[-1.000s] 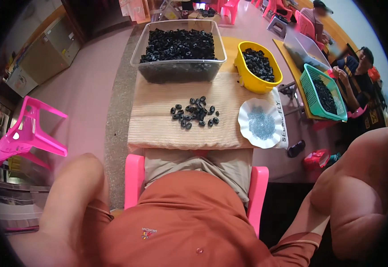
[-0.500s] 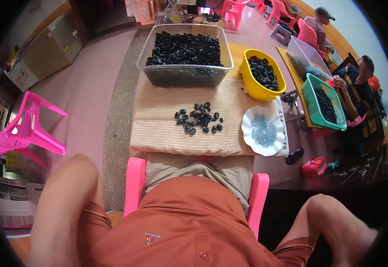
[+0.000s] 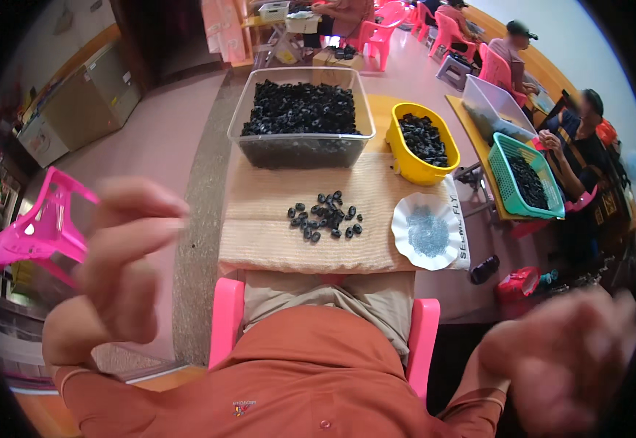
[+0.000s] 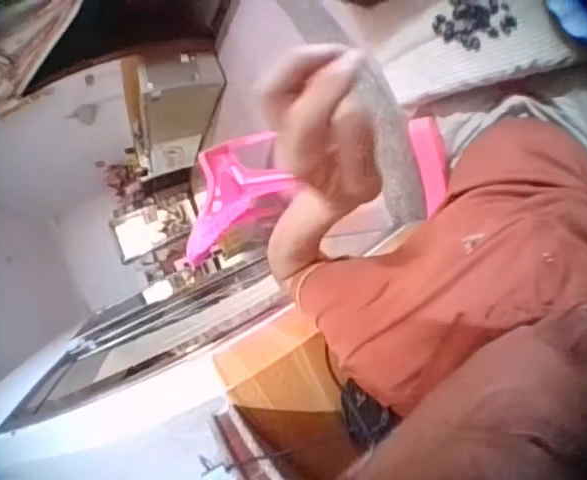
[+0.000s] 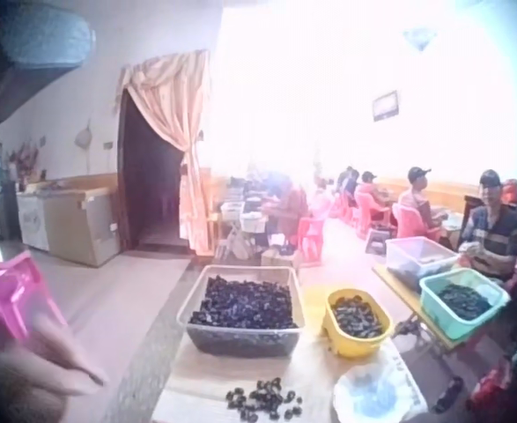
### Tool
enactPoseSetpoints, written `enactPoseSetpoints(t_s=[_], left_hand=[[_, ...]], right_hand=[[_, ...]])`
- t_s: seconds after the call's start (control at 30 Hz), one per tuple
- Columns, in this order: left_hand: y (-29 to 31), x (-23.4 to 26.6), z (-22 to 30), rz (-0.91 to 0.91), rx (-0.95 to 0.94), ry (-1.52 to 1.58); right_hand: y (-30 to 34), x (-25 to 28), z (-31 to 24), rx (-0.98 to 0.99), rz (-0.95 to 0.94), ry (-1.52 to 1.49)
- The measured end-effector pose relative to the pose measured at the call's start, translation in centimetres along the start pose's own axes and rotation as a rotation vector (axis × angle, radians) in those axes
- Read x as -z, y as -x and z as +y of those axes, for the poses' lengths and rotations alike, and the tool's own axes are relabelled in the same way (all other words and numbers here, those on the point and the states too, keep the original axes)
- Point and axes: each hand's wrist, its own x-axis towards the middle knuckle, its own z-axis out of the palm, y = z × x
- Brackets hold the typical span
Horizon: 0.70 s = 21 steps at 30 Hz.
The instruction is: Assemble small black plastic components by joining them with small white parts.
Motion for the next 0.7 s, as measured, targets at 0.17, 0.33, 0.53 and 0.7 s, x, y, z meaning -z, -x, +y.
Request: enactPoseSetpoints(t_s=[0.17,0.33,0.53,0.7], left_hand=[[8.3,-5.5,-3.5,-0.250,0.681,0.175],[9.6,-6.1,-5.9,-0.642,-0.444,-0.257],[11.9,-10.1,-9.7,-0.252,0.001,-0.190],[7.5,-12.9,-15.1,0.039,0.201,-0.326]], right_hand=[[8.0,-4.6,2.8,-0.454,-0.694,-0.359],[11.4,-5.3,0.8,-0.276,-0.981,-0.434],[13.0,-2.5,2.7,-0.563,-1.025,-0.267],[16.7,1.2,3.8,-0.670,-0.959,-0.118]])
